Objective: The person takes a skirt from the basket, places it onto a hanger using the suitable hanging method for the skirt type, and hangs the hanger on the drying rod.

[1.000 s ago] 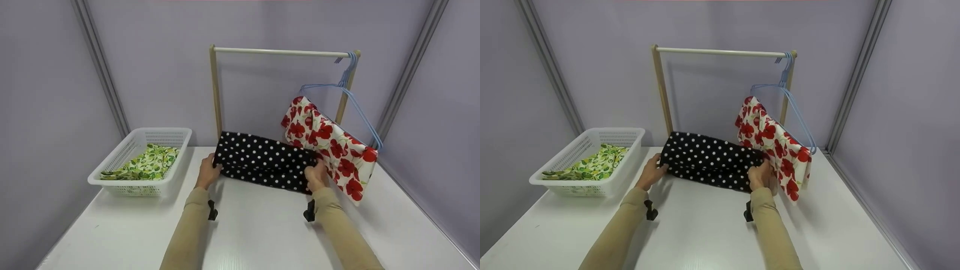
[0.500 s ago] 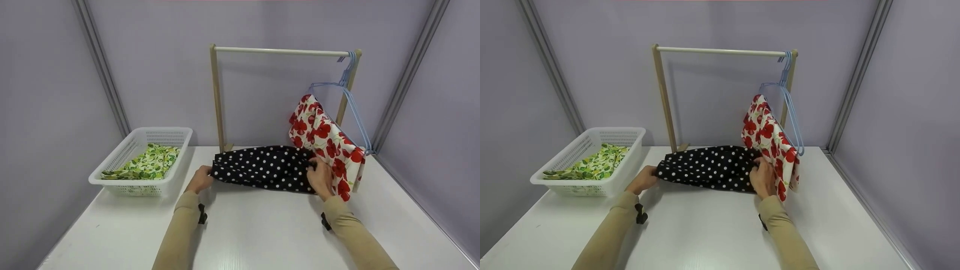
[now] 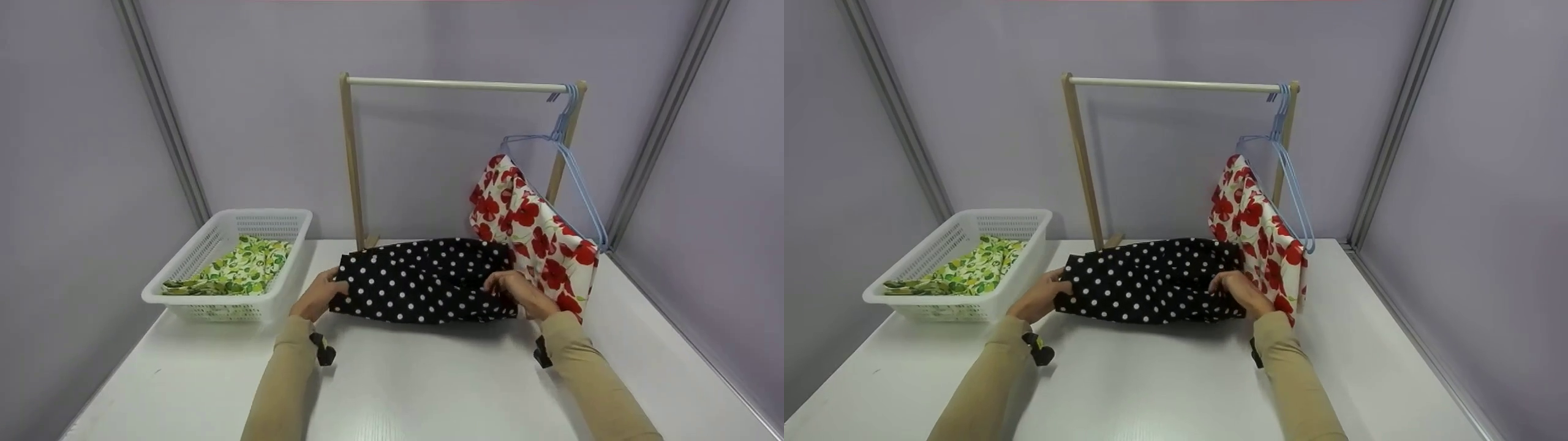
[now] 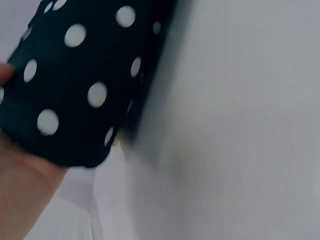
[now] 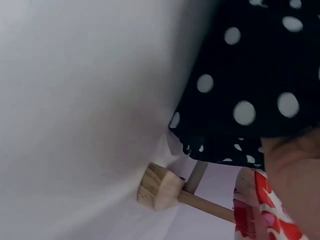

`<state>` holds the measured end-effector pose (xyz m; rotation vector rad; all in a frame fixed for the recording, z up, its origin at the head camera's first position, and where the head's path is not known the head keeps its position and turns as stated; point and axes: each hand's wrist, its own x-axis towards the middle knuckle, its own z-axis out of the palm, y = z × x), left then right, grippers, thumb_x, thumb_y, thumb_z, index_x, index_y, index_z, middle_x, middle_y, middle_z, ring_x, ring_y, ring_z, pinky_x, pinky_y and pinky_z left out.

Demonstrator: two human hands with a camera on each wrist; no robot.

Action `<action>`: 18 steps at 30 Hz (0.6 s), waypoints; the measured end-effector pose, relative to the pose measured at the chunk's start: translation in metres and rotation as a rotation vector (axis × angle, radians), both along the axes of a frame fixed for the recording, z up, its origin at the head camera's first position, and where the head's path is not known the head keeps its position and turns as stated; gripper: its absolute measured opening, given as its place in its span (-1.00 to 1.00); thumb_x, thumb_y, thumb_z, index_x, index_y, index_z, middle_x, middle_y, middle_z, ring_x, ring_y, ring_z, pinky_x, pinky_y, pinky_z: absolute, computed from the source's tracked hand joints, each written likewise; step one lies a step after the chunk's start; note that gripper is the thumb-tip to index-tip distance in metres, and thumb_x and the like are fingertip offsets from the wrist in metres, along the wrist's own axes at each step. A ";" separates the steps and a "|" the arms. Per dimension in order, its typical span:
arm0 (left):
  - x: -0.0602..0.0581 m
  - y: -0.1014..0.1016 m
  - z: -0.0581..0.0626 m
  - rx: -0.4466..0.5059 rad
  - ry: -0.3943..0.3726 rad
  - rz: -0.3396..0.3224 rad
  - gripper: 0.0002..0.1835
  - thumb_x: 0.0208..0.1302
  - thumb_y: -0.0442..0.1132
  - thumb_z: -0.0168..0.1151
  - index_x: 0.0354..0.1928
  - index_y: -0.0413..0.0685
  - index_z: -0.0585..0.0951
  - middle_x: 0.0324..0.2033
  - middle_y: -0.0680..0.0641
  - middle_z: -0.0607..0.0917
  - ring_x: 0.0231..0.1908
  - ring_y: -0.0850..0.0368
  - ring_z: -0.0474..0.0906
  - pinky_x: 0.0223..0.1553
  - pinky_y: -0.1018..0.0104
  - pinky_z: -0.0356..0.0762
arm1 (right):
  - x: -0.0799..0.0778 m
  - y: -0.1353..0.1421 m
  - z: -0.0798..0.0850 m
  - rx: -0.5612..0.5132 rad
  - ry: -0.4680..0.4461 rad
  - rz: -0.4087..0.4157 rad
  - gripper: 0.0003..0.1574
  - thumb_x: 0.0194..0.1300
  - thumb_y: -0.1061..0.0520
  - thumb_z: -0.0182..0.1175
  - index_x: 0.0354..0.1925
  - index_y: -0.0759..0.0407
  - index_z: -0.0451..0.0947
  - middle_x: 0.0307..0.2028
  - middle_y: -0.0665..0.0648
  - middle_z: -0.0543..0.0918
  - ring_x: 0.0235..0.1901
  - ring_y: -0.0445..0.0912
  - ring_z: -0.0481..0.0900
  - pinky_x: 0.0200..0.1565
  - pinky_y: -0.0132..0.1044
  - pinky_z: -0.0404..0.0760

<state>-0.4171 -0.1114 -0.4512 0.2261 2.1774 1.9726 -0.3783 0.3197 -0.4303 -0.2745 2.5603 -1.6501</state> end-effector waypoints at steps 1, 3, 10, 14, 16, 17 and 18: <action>0.001 -0.002 -0.002 0.008 -0.020 -0.029 -0.12 0.08 -0.39 0.09 0.51 -0.19 0.08 0.39 -0.26 0.31 0.29 -0.11 0.35 0.31 0.00 0.35 | 0.001 -0.001 0.001 0.011 -0.042 0.010 -0.49 0.38 0.22 -0.32 -0.02 0.35 0.54 -0.15 0.23 0.59 -0.20 0.03 0.54 -0.11 -0.18 0.52; 0.004 -0.006 -0.004 0.018 -0.019 -0.105 -0.18 0.12 -0.39 0.08 0.50 -0.18 0.13 0.42 -0.23 0.27 0.34 -0.09 0.28 0.35 0.01 0.30 | -0.001 -0.004 0.001 0.080 -0.093 0.008 -0.43 0.53 0.04 -0.31 0.25 0.30 0.40 0.12 0.35 0.52 0.02 0.18 0.54 0.00 -0.04 0.59; 0.008 -0.019 -0.003 -0.192 0.181 -0.429 -0.59 0.29 -0.50 -0.18 0.03 -0.40 0.61 0.07 -0.29 0.62 0.01 0.12 0.51 0.08 0.22 0.47 | -0.014 -0.012 -0.001 0.375 -0.082 0.014 -0.23 0.57 -0.03 -0.23 0.53 0.28 -0.16 0.47 0.51 -0.13 0.40 0.41 0.04 0.15 0.21 0.49; 0.010 -0.018 0.002 -0.410 0.179 -0.260 -0.58 0.27 -0.43 -0.15 0.04 -0.33 0.63 0.08 -0.27 0.62 -0.03 0.07 0.49 0.02 0.18 0.47 | -0.017 -0.016 -0.001 0.431 -0.114 -0.003 -0.15 0.53 0.01 -0.12 0.55 0.21 -0.27 0.47 0.54 -0.24 0.38 0.46 0.04 0.03 0.21 0.58; 0.012 -0.015 0.005 -0.536 0.162 -0.152 -0.58 0.33 -0.34 -0.13 0.11 -0.26 0.59 0.09 -0.24 0.60 0.00 0.00 0.49 0.04 0.11 0.48 | -0.019 -0.017 -0.001 0.472 -0.097 -0.041 -0.13 0.51 0.04 -0.08 0.55 0.20 -0.26 0.46 0.56 -0.20 0.36 0.48 0.08 -0.03 0.21 0.61; 0.013 -0.013 0.007 -0.591 0.153 -0.118 -0.59 0.36 -0.30 -0.11 0.15 -0.24 0.57 0.11 -0.25 0.59 0.01 -0.04 0.50 0.03 0.07 0.51 | -0.020 -0.018 -0.001 0.500 -0.075 -0.071 -0.13 0.49 0.06 -0.06 0.55 0.21 -0.24 0.44 0.59 -0.19 0.33 0.49 0.11 -0.04 0.20 0.61; 0.014 -0.011 0.008 -0.629 0.136 -0.108 -0.58 0.39 -0.26 -0.10 0.19 -0.22 0.53 0.12 -0.25 0.58 0.05 -0.07 0.51 0.07 0.04 0.52 | -0.021 -0.019 -0.002 0.526 -0.050 -0.109 -0.14 0.47 0.09 -0.05 0.54 0.23 -0.20 0.42 0.63 -0.18 0.29 0.51 0.17 -0.06 0.19 0.61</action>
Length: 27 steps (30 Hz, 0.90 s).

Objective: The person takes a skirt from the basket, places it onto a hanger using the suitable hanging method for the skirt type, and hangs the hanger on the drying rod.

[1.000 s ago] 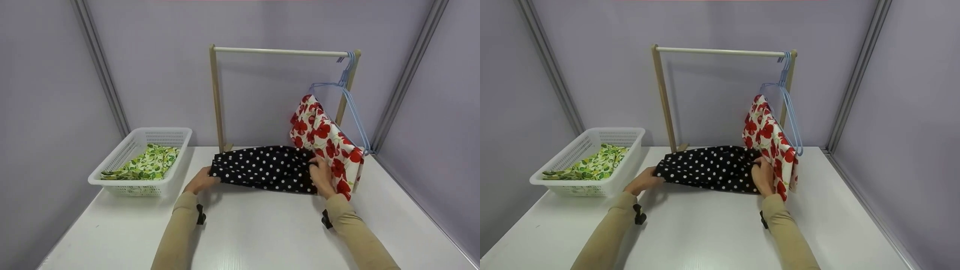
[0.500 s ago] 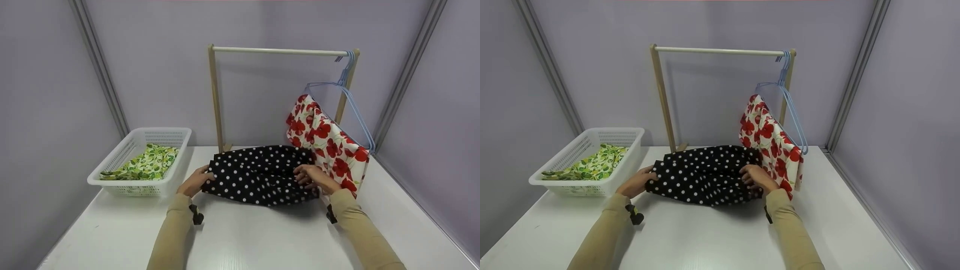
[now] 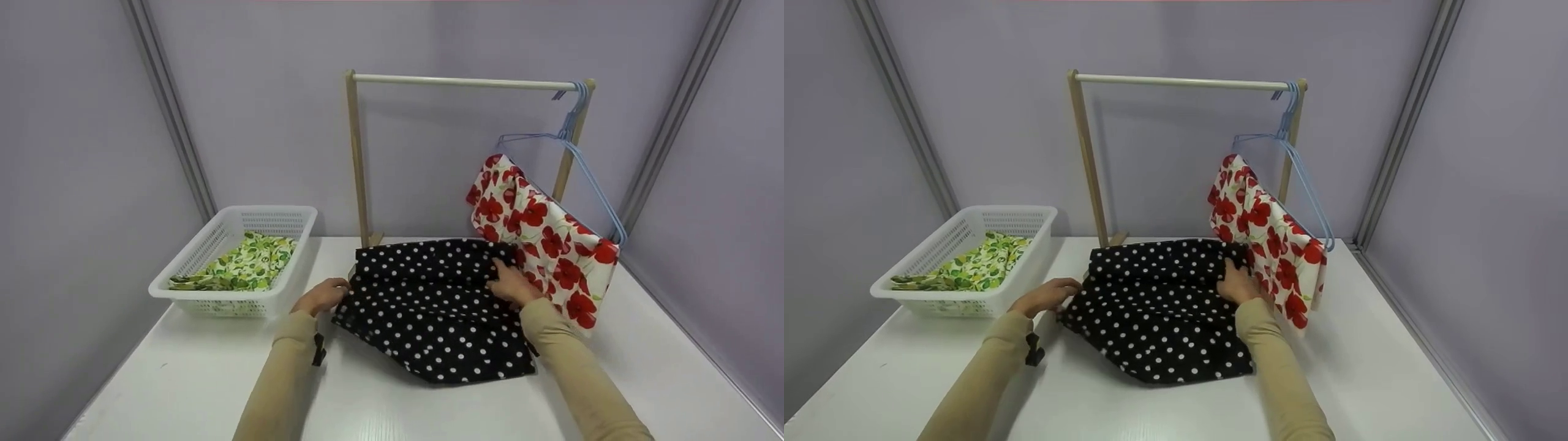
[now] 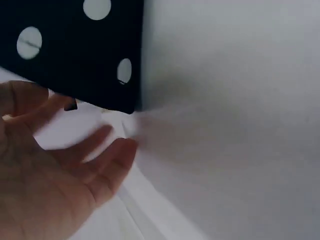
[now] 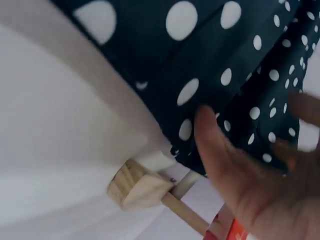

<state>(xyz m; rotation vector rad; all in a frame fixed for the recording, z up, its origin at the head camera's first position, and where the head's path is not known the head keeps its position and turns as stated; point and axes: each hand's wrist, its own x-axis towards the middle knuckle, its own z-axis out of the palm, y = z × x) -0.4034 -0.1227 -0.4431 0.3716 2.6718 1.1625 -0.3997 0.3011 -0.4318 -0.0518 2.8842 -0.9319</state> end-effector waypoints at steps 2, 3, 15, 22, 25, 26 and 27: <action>0.003 0.004 0.002 -0.063 -0.029 0.005 -0.59 0.41 -0.22 -0.01 0.25 -0.16 0.50 0.14 -0.26 0.56 0.03 -0.09 0.54 0.01 0.01 0.58 | 0.000 -0.001 -0.002 0.047 0.068 -0.069 -0.16 0.42 0.12 -0.02 0.52 0.24 -0.12 0.35 0.69 -0.14 0.16 0.52 0.28 -0.07 0.19 0.57; 0.004 0.006 0.003 -0.085 -0.044 0.002 -0.59 0.41 -0.22 0.05 0.26 -0.12 0.50 0.15 -0.24 0.56 0.00 -0.08 0.55 -0.03 0.02 0.61 | -0.001 -0.001 -0.003 0.067 0.103 -0.100 -0.16 0.39 0.13 -0.01 0.51 0.25 -0.07 0.32 0.71 -0.13 0.09 0.50 0.33 -0.08 0.18 0.54; 0.007 0.020 0.006 -0.292 -0.080 -0.177 -0.50 0.33 -0.39 0.05 0.33 -0.13 0.44 0.31 -0.21 0.44 0.33 -0.17 0.33 0.32 -0.12 0.32 | -0.015 0.007 -0.003 -0.307 0.157 -0.155 -0.28 0.49 0.09 -0.02 0.45 0.38 0.07 0.24 0.48 0.36 -0.12 0.18 0.61 -0.17 -0.12 0.67; 0.000 0.030 0.011 -0.159 0.137 -0.167 -0.42 0.44 -0.36 -0.06 0.47 -0.28 0.16 0.48 -0.27 0.15 0.46 -0.21 0.08 0.46 -0.08 0.06 | -0.011 0.006 -0.004 -0.572 0.108 -0.271 -0.10 0.51 0.05 -0.12 0.52 0.37 -0.34 0.50 0.44 -0.11 0.44 0.29 0.07 0.44 0.12 0.12; -0.003 0.033 0.011 -0.179 0.171 -0.129 -0.36 0.45 -0.29 0.00 0.49 -0.26 0.10 0.51 -0.25 0.04 0.48 -0.22 0.03 0.47 -0.08 0.04 | -0.013 0.004 -0.005 -0.612 0.034 -0.249 0.02 0.50 -0.02 -0.09 0.52 0.31 -0.50 0.51 0.44 -0.15 0.35 0.23 0.21 0.43 0.11 0.15; -0.003 0.033 0.011 -0.196 0.141 -0.110 -0.35 0.45 -0.26 0.03 0.50 -0.21 0.12 0.51 -0.24 0.05 0.47 -0.22 0.05 0.45 -0.10 0.08 | -0.014 0.003 -0.006 -0.608 0.011 -0.237 0.05 0.50 -0.03 -0.08 0.51 0.31 -0.55 0.50 0.44 -0.13 0.21 0.20 0.34 0.40 0.10 0.20; -0.002 0.032 0.011 -0.222 0.095 -0.091 -0.35 0.43 -0.23 0.06 0.49 -0.16 0.15 0.50 -0.22 0.10 0.45 -0.23 0.11 0.43 -0.13 0.14 | -0.016 0.003 -0.006 -0.602 -0.008 -0.232 0.08 0.49 -0.04 -0.06 0.50 0.30 -0.57 0.49 0.44 -0.11 0.06 0.17 0.40 0.38 0.09 0.24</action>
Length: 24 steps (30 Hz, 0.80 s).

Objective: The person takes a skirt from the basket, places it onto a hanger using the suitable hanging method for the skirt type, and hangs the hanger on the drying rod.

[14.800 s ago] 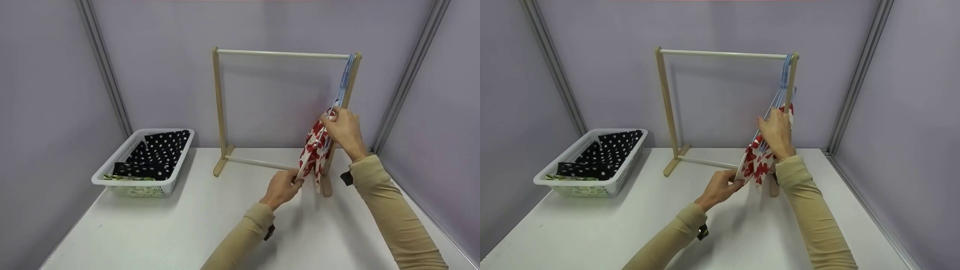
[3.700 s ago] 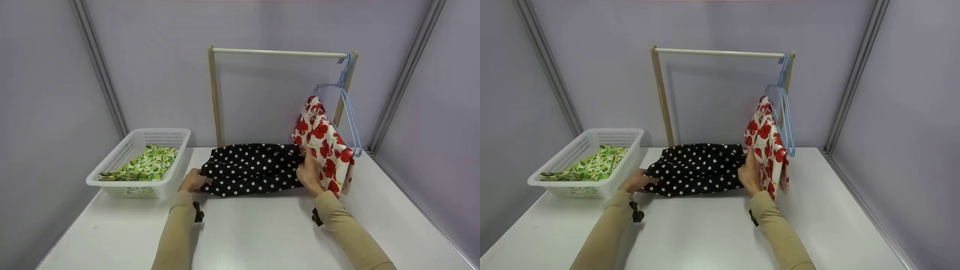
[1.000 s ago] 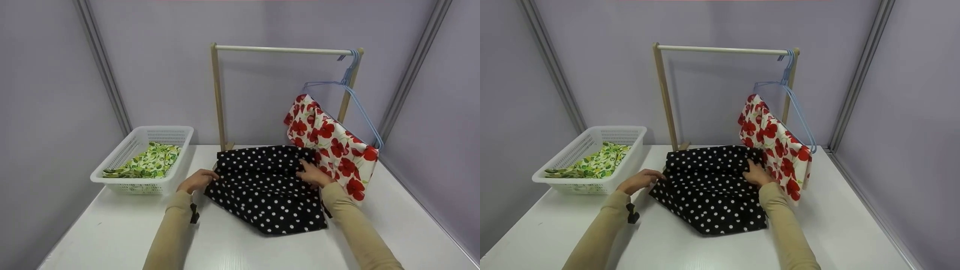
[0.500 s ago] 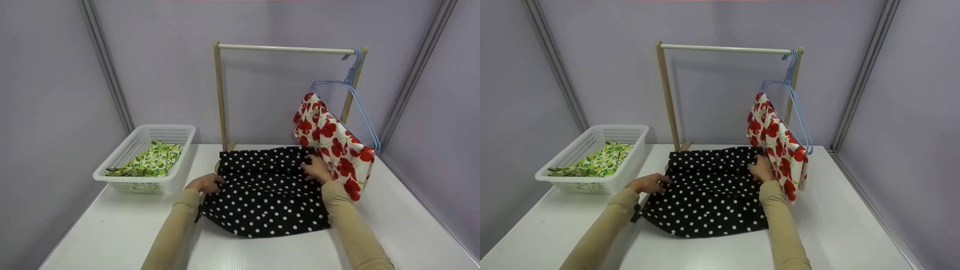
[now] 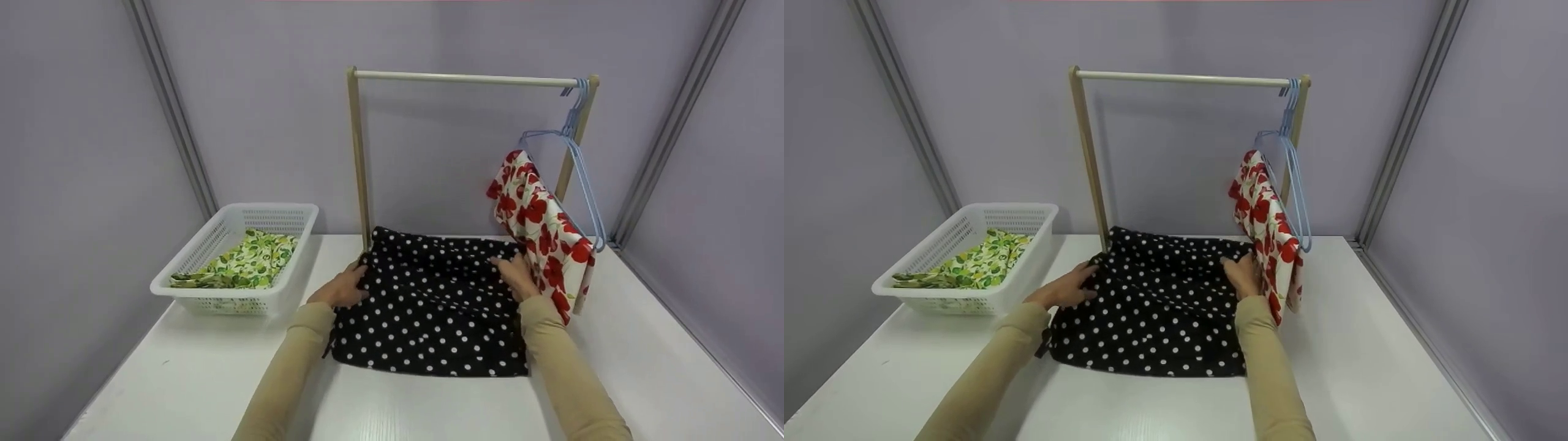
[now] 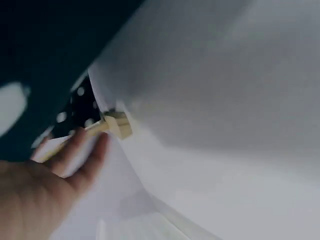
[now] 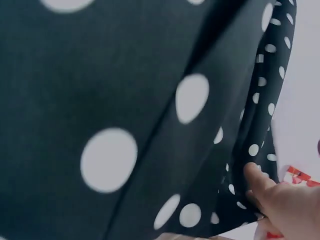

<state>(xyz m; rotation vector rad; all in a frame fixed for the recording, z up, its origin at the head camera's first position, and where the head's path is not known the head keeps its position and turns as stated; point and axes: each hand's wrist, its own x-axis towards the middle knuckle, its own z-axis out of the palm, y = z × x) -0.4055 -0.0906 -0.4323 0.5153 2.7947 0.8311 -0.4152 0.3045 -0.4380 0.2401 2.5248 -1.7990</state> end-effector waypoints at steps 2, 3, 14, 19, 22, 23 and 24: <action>0.003 -0.004 -0.001 -0.078 -0.083 0.034 -0.36 0.39 -0.19 0.14 0.47 -0.07 0.25 0.46 -0.20 0.22 0.41 -0.22 0.19 0.38 -0.16 0.21 | -0.002 0.001 -0.002 0.037 -0.039 0.024 0.12 0.48 -0.07 -0.05 0.49 0.30 -0.61 0.51 0.42 -0.20 0.14 0.19 0.37 0.40 0.10 0.19; 0.004 -0.007 -0.002 -0.113 -0.119 0.043 -0.38 0.38 -0.17 0.16 0.45 -0.03 0.30 0.43 -0.19 0.29 0.39 -0.20 0.24 0.35 -0.17 0.25 | -0.003 0.002 -0.003 0.063 -0.052 0.035 0.13 0.47 -0.08 -0.04 0.49 0.31 -0.60 0.51 0.43 -0.22 0.20 0.22 0.34 0.41 0.11 0.16; 0.002 -0.028 -0.006 -0.060 -0.066 0.021 -0.54 0.35 -0.21 0.14 0.25 -0.23 0.50 0.22 -0.26 0.54 0.27 -0.22 0.41 0.31 -0.10 0.33 | -0.005 0.007 -0.010 0.095 0.013 0.060 0.02 0.51 -0.02 -0.10 0.51 0.29 -0.55 0.52 0.37 -0.44 0.52 0.23 -0.41 0.50 0.11 -0.16; 0.006 -0.030 -0.005 -0.119 -0.118 0.088 -0.56 0.34 -0.13 0.22 0.18 -0.19 0.56 0.13 -0.21 0.62 0.17 -0.17 0.50 0.22 -0.08 0.44 | -0.002 0.001 -0.011 0.395 0.062 0.142 -0.06 0.46 0.06 -0.03 0.50 0.46 -0.28 0.45 0.49 -0.59 0.48 0.35 -0.49 0.46 0.22 -0.09; 0.008 -0.027 -0.003 -0.136 -0.116 0.080 -0.55 0.34 -0.15 0.21 0.23 -0.13 0.53 0.18 -0.20 0.58 0.19 -0.16 0.48 0.23 -0.10 0.42 | 0.003 -0.005 -0.013 0.573 0.132 0.236 -0.12 0.42 0.14 0.01 0.48 0.48 -0.13 0.43 0.53 -0.60 0.47 0.41 -0.28 0.40 0.24 0.09; 0.009 -0.025 -0.003 -0.135 -0.112 0.073 -0.53 0.33 -0.16 0.21 0.26 -0.10 0.51 0.22 -0.20 0.55 0.22 -0.17 0.46 0.24 -0.11 0.40 | 0.006 -0.007 -0.014 0.622 0.142 0.274 -0.14 0.41 0.16 0.03 0.48 0.47 -0.09 0.43 0.55 -0.57 0.46 0.42 -0.20 0.38 0.25 0.15; 0.009 -0.023 -0.003 -0.135 -0.109 0.068 -0.52 0.33 -0.17 0.21 0.28 -0.07 0.50 0.24 -0.20 0.53 0.24 -0.17 0.44 0.26 -0.12 0.38 | 0.009 -0.008 -0.015 0.659 0.137 0.310 -0.15 0.41 0.17 0.04 0.48 0.46 -0.07 0.44 0.55 -0.55 0.45 0.44 -0.12 0.35 0.25 0.19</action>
